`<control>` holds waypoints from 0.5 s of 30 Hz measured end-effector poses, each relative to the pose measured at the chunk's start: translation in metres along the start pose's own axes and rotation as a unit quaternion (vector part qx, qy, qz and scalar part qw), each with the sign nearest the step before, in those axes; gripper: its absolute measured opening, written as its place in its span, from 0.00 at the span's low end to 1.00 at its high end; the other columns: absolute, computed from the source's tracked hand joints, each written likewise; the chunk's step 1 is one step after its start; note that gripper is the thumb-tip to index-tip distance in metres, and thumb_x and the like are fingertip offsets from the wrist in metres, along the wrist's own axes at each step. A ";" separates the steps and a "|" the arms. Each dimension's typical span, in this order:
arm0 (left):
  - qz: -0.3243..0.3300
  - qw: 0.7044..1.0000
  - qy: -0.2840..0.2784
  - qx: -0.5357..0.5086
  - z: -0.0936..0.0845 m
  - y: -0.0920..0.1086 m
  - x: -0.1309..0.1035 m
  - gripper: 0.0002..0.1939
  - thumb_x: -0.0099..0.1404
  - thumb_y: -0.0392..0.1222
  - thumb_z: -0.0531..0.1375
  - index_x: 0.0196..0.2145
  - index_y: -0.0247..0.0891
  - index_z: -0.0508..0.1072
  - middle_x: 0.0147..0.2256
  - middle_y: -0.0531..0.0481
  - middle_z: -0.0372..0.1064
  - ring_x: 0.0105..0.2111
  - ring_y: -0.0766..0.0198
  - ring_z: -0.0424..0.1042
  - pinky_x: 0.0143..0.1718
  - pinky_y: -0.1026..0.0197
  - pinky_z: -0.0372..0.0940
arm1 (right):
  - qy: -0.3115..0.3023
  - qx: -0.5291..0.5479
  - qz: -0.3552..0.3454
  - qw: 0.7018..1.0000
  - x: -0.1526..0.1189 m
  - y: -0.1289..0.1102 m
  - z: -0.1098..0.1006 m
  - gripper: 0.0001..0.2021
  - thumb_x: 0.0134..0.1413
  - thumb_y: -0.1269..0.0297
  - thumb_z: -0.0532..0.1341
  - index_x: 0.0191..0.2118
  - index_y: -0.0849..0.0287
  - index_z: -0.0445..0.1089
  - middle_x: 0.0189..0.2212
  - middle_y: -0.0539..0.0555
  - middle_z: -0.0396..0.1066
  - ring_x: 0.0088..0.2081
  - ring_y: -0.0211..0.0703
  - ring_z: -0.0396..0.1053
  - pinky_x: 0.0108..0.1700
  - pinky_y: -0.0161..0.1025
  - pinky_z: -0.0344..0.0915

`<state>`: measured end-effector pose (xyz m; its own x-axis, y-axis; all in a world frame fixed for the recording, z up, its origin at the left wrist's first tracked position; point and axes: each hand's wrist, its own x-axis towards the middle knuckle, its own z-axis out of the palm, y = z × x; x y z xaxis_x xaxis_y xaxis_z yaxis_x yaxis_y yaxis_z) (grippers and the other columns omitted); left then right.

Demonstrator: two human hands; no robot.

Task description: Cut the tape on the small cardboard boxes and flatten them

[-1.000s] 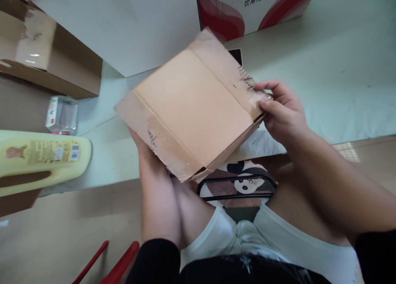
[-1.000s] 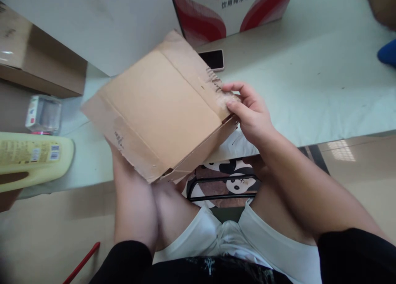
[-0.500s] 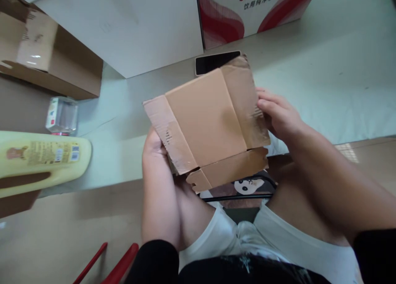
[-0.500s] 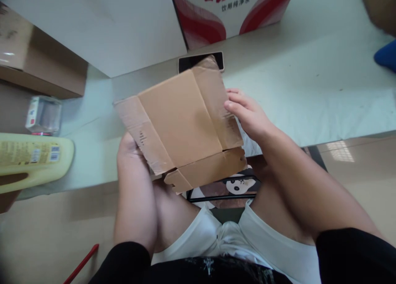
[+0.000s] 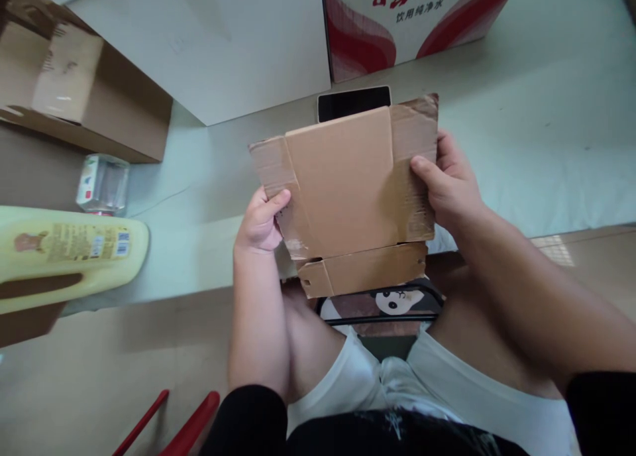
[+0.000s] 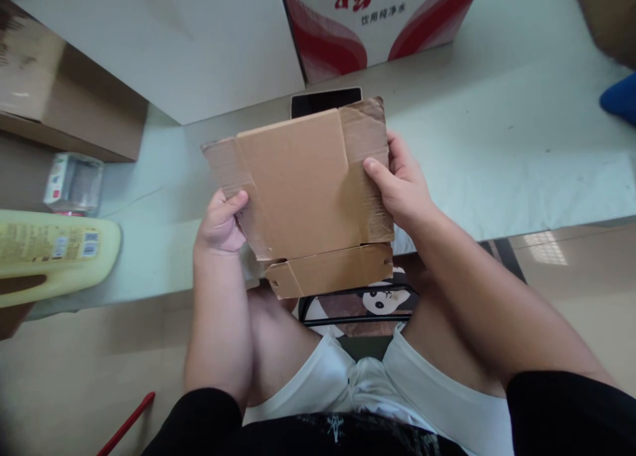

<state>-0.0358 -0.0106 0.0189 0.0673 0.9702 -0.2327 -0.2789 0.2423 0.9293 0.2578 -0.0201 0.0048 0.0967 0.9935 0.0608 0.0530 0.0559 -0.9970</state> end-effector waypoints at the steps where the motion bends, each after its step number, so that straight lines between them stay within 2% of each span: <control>1: 0.006 1.000 0.002 -0.004 -0.001 0.000 0.000 0.18 0.48 0.46 0.75 0.36 0.39 0.78 0.38 0.41 0.81 0.56 0.42 0.75 0.54 0.46 0.74 | 0.002 0.012 0.006 1.000 0.000 -0.002 -0.001 0.25 0.56 0.47 0.65 0.56 0.43 0.62 0.42 0.50 0.77 0.42 0.47 0.76 0.41 0.45 0.73; 3: 0.042 0.999 0.025 -0.011 -0.004 0.002 0.000 0.15 0.52 0.46 0.73 0.36 0.39 0.78 0.37 0.43 0.81 0.56 0.45 0.76 0.55 0.47 0.74 | 0.014 0.057 0.033 0.998 0.002 -0.008 -0.006 0.25 0.55 0.53 0.66 0.57 0.43 0.60 0.37 0.48 0.76 0.34 0.41 0.75 0.37 0.41 0.72; 5: 0.103 0.992 0.071 -0.020 -0.011 0.006 0.004 0.11 0.57 0.46 0.69 0.37 0.40 0.78 0.40 0.45 0.82 0.56 0.49 0.76 0.58 0.50 0.72 | 0.029 0.099 0.062 0.993 0.006 -0.012 -0.013 0.21 0.55 0.57 0.65 0.54 0.45 0.62 0.36 0.47 0.77 0.30 0.38 0.74 0.35 0.39 0.72; 7: 0.149 0.980 0.124 -0.034 -0.019 0.009 0.010 0.09 0.62 0.47 0.64 0.38 0.41 0.78 0.45 0.47 0.81 0.58 0.54 0.74 0.60 0.53 0.70 | 0.044 0.114 0.074 0.990 0.011 -0.013 -0.019 0.16 0.55 0.57 0.64 0.49 0.49 0.66 0.38 0.49 0.78 0.29 0.37 0.75 0.34 0.38 0.72; 9: 0.155 0.973 0.161 -0.051 -0.029 0.010 0.016 0.12 0.67 0.50 0.60 0.41 0.41 0.77 0.50 0.46 0.79 0.62 0.57 0.70 0.63 0.55 0.67 | 0.042 0.110 0.088 0.989 0.012 -0.011 -0.022 0.13 0.55 0.54 0.64 0.43 0.53 0.70 0.38 0.51 0.78 0.29 0.37 0.75 0.31 0.36 0.72; 12: 0.135 0.970 0.186 -0.079 -0.042 0.006 0.023 0.17 0.69 0.53 0.56 0.45 0.39 0.76 0.55 0.41 0.76 0.66 0.57 0.64 0.65 0.55 0.64 | -0.038 0.100 0.129 0.986 0.003 -0.009 -0.015 0.18 0.52 0.47 0.66 0.41 0.55 0.73 0.40 0.53 0.78 0.29 0.37 0.76 0.29 0.35 0.72; 15: 0.124 0.969 0.195 -0.083 -0.048 0.001 0.025 0.19 0.68 0.55 0.57 0.46 0.38 0.76 0.54 0.41 0.76 0.67 0.56 0.63 0.65 0.54 0.64 | -0.152 0.078 0.141 0.975 -0.014 -0.011 -0.001 0.24 0.51 0.42 0.68 0.46 0.55 0.74 0.46 0.56 0.78 0.32 0.40 0.77 0.32 0.38 0.74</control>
<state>-0.0804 0.0138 -0.0003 -0.3797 0.9161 -0.1289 -0.3932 -0.0336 0.9189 0.2565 -0.0352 0.0153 -0.2141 0.9541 -0.2092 -0.0882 -0.2322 -0.9687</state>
